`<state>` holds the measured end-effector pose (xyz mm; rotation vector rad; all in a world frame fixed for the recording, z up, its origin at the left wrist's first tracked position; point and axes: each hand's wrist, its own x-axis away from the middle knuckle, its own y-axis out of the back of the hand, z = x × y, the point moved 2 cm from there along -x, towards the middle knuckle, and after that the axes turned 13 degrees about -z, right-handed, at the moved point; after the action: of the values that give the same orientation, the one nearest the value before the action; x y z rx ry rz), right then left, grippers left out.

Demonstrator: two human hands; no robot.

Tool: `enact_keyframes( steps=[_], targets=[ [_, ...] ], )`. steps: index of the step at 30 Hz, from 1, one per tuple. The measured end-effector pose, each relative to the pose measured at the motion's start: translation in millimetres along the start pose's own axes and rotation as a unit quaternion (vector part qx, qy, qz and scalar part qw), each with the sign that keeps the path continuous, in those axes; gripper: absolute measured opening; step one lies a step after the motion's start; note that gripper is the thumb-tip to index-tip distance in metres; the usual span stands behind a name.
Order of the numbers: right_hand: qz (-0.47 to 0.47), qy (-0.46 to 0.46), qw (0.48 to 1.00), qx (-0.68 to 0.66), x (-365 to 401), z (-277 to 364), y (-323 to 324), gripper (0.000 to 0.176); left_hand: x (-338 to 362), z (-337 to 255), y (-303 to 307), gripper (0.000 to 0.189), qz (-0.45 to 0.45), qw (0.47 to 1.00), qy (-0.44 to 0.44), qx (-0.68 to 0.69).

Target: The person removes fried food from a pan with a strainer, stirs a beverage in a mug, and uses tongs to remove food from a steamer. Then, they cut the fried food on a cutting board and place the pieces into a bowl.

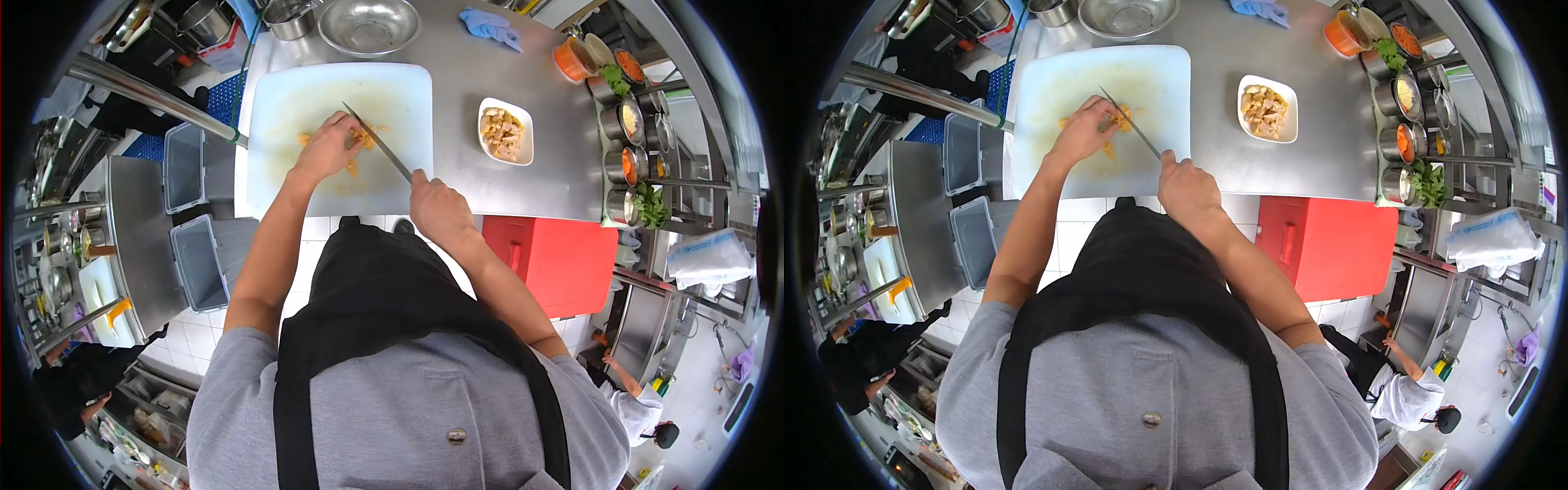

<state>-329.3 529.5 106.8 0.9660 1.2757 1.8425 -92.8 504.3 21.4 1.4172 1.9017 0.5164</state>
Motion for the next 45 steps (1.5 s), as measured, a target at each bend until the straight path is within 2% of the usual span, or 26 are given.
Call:
enact_keyframes(
  steps=[4,6,9,12,15,17,19,21,22,23,25,26,28,38,40,42,45],
  targets=[
    [-0.017,0.015,1.000,-0.002,10,-7,-1,0.025,0,-6,3,0.022,0.010,0.999,0.008,-0.030],
    [0.022,0.007,1.000,0.014,21,-8,11,0.017,1,-5,1,0.022,0.002,1.000,0.007,-0.025],
    [0.023,-0.006,1.000,-0.001,21,-5,15,0.018,2,-2,-3,0.021,-0.018,1.000,0.003,-0.008],
    [0.006,0.000,0.998,-0.056,-33,0,-46,0.021,3,-1,-2,0.022,-0.020,1.000,-0.009,-0.009],
    [0.001,-0.005,0.999,-0.038,-65,12,-52,0.021,1,-9,2,0.023,-0.015,1.000,-0.004,-0.017],
    [0.004,-0.001,0.999,-0.037,-59,12,-44,0.022,6,-9,14,0.023,-0.007,1.000,0.012,-0.014],
    [0.005,0.007,0.999,-0.031,-55,11,-30,0.023,8,4,40,0.024,-0.099,0.995,0.005,-0.028],
    [0.007,0.001,0.999,-0.037,-39,17,-18,0.026,16,27,76,0.023,-0.136,0.987,0.081,-0.016],
    [0.008,0.005,0.999,-0.038,-34,23,-15,0.026,22,29,90,0.025,-0.110,0.984,0.127,-0.055],
    [0.019,0.018,0.999,-0.028,-28,28,-13,0.027,28,32,93,0.025,-0.112,0.984,0.129,-0.057],
    [0.030,0.033,0.999,-0.017,-21,36,-13,0.029,37,35,92,0.029,-0.048,0.993,0.097,-0.046],
    [0.015,0.050,0.998,-0.028,-18,42,-14,0.024,40,32,87,0.032,-0.038,0.995,0.079,-0.042],
    [0.001,0.067,0.997,-0.038,-17,51,-14,0.020,41,26,78,0.030,-0.042,0.994,0.093,-0.040],
    [0.085,0.078,0.993,-0.025,-5,53,2,0.028,41,40,62,0.021,-0.062,0.991,0.116,0.005],
    [0.094,0.075,0.992,-0.049,-20,55,-24,0.028,40,37,64,0.020,-0.062,0.991,0.122,0.004],
    [0.029,0.078,0.991,-0.108,-53,62,-84,0.028,39,32,67,0.019,-0.048,0.991,0.120,-0.025],
    [0.008,0.084,0.992,-0.097,-63,70,-78,0.026,46,38,65,0.019,-0.057,0.993,0.100,-0.034]
  ],
)
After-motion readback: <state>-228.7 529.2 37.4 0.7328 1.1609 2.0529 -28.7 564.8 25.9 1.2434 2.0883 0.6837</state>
